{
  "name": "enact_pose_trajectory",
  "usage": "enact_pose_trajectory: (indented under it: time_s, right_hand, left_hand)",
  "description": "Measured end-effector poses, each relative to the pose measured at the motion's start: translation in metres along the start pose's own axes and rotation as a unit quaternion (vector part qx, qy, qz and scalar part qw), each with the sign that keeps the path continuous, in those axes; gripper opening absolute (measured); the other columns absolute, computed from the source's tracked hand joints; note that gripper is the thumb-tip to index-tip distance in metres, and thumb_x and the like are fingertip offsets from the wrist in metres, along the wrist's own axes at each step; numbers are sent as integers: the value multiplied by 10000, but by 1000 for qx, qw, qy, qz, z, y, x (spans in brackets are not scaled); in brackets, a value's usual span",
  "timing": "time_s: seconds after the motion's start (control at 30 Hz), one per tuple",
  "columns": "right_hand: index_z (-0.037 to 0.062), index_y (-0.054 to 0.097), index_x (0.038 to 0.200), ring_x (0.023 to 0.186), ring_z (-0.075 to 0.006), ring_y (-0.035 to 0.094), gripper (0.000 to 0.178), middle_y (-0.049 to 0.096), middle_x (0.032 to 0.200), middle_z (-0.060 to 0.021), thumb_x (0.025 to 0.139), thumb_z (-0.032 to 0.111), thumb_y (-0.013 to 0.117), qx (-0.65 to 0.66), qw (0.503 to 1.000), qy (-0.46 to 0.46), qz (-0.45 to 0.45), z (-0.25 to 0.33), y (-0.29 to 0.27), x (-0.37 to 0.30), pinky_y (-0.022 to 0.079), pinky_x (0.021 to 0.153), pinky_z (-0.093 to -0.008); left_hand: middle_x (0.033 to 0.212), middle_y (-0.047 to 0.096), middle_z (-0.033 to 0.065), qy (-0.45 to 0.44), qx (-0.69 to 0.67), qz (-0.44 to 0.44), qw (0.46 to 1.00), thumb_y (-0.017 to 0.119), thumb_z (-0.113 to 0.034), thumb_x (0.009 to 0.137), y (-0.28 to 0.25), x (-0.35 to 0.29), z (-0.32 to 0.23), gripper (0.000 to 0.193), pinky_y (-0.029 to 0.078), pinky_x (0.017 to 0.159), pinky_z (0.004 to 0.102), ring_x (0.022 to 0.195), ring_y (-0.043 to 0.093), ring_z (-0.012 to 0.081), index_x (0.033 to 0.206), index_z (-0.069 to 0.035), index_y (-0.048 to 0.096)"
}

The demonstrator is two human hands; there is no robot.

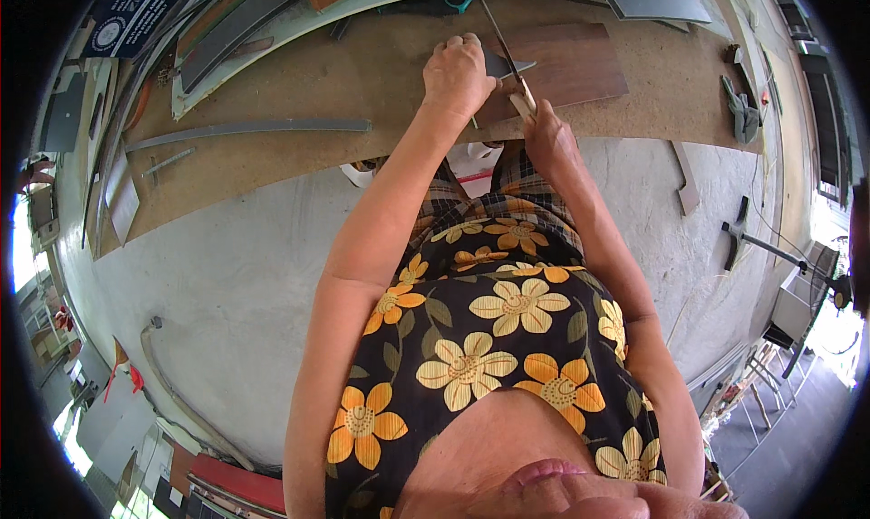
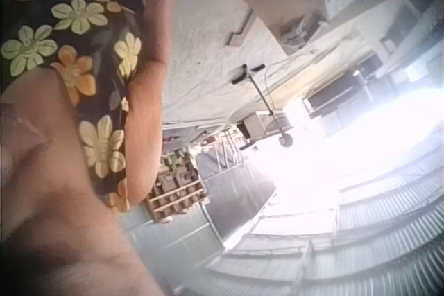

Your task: Using a hand saw to cut a thin piece of wood positioned on a workshop workbench.

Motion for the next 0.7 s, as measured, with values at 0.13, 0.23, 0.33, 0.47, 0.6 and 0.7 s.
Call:
enact_pose_trajectory:
  time_s: [0.13,0.23,0.33,0.47,0.6,0.7]
  right_hand:
    - [-7,435,1018,892,-541,552,251,595,878,-360,945,232,444,7,1000,6,13,-7,1,-22,440,765,-568]
    - [-2,429,1015,891,-538,553,233,594,871,-360,936,215,458,12,1000,12,13,-3,-1,-20,443,763,-564]
    - [-4,422,1004,886,-532,555,212,595,862,-354,921,184,477,6,1000,-6,0,3,0,4,444,753,-564]
    - [-15,419,984,874,-524,559,205,596,850,-348,906,160,489,-10,1000,-8,2,5,-1,0,445,731,-565]
    - [-18,420,962,850,-520,566,191,595,833,-346,909,152,488,-12,1000,12,6,-15,-4,-35,451,713,-558]
    - [-11,418,943,825,-512,574,163,597,820,-338,914,134,488,-7,1000,14,-5,-15,-12,-41,456,692,-548]
  left_hand:
    - [1000,650,148,-8,-6,2,1000,827,-351,658,-1,-2,2,552,536,825,385,977,640,292,1013,-3,586]
    - [999,648,149,0,-12,-4,1000,829,-351,655,-1,-2,2,560,535,826,386,975,639,296,1017,-1,583]
    - [996,649,151,9,-7,-7,1000,829,-342,656,0,-1,-1,558,535,827,388,973,639,300,1021,0,581]
    - [991,651,157,2,-9,-8,1000,827,-326,658,0,-2,1,546,535,825,389,972,639,304,1021,0,582]
    - [988,650,160,3,-13,-14,1000,827,-334,661,-4,-3,0,552,536,822,392,962,641,308,1019,6,580]
    - [975,650,158,10,-16,-13,1000,829,-343,658,-5,-3,-1,562,536,816,395,949,644,307,1019,8,579]
Point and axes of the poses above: each hand's wrist, its own x-axis towards the middle knuckle, its own y-axis out of the palm, z = x × y, the point moved 9 cm from there along x, towards the middle knuckle
